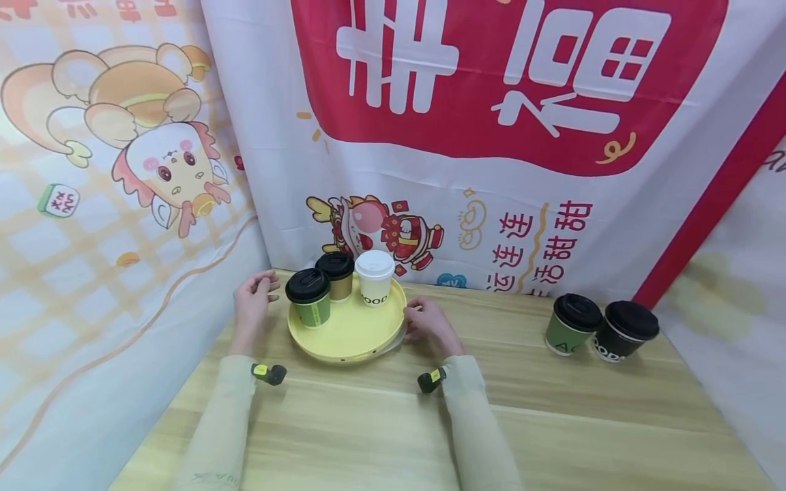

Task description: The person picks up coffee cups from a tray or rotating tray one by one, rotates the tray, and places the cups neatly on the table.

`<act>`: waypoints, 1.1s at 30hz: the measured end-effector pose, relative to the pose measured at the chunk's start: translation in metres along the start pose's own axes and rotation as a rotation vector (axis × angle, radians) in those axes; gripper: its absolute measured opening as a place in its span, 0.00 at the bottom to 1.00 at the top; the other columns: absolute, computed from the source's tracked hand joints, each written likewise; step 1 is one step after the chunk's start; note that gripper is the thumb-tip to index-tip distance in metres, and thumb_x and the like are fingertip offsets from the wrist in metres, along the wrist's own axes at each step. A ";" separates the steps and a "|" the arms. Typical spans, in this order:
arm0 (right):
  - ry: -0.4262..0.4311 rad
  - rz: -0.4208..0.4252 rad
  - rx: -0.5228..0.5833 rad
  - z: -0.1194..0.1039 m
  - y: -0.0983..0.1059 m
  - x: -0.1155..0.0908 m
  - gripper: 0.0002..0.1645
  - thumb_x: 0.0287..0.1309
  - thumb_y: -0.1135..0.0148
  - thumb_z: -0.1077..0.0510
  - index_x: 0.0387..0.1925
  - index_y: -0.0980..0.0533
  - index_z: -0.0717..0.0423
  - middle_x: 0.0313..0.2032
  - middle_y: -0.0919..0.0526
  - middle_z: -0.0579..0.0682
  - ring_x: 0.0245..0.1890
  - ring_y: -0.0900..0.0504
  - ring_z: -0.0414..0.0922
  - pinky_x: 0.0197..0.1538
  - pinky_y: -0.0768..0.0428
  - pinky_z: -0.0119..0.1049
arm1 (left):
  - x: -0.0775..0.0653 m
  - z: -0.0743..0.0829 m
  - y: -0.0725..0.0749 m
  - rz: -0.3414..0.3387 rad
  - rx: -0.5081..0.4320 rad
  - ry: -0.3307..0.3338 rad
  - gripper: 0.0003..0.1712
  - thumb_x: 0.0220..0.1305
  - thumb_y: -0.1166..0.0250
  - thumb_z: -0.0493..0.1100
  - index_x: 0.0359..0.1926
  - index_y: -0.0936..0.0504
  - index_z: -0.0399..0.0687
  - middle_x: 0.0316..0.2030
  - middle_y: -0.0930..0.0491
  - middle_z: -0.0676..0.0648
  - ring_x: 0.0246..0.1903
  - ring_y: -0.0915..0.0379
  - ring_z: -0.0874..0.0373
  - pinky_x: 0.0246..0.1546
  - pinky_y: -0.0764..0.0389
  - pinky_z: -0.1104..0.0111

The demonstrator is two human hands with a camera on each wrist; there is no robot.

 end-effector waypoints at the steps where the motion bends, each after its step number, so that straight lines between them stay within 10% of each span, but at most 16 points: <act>1: -0.002 0.003 -0.004 0.000 -0.001 0.000 0.18 0.58 0.45 0.58 0.49 0.30 0.62 0.36 0.21 0.60 0.30 0.18 0.54 0.37 0.18 0.50 | -0.002 0.007 0.002 0.002 -0.015 -0.029 0.13 0.67 0.50 0.34 0.47 0.23 0.32 0.45 0.22 0.33 0.39 0.21 0.51 0.36 0.19 0.63; 9: -0.011 0.011 -0.015 0.001 -0.002 0.001 0.17 0.58 0.45 0.57 0.48 0.30 0.60 0.36 0.21 0.59 0.29 0.18 0.52 0.36 0.18 0.48 | -0.020 0.045 0.013 -0.103 0.036 -0.183 0.13 0.67 0.50 0.33 0.47 0.25 0.28 0.43 0.23 0.30 0.41 0.24 0.41 0.33 0.19 0.66; 22: -0.007 0.003 0.027 0.002 -0.002 0.002 0.17 0.60 0.46 0.57 0.48 0.31 0.63 0.33 0.20 0.61 0.29 0.18 0.55 0.36 0.18 0.50 | -0.054 0.051 0.017 -0.358 0.173 -0.272 0.12 0.65 0.46 0.33 0.45 0.24 0.27 0.39 0.21 0.30 0.37 0.24 0.36 0.31 0.19 0.67; 33: -0.007 0.006 -0.009 0.003 0.000 0.003 0.18 0.60 0.46 0.56 0.48 0.30 0.63 0.34 0.20 0.60 0.28 0.18 0.52 0.35 0.18 0.48 | -0.073 0.029 -0.013 -0.536 0.360 -0.394 0.09 0.62 0.39 0.45 0.40 0.19 0.46 0.35 0.17 0.45 0.31 0.24 0.63 0.32 0.22 0.73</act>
Point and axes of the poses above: each hand's wrist, its own x-axis towards the middle knuckle, its own y-axis out of the back of the hand, z = x × y, the point moved 5 cm from there along x, towards the middle knuckle
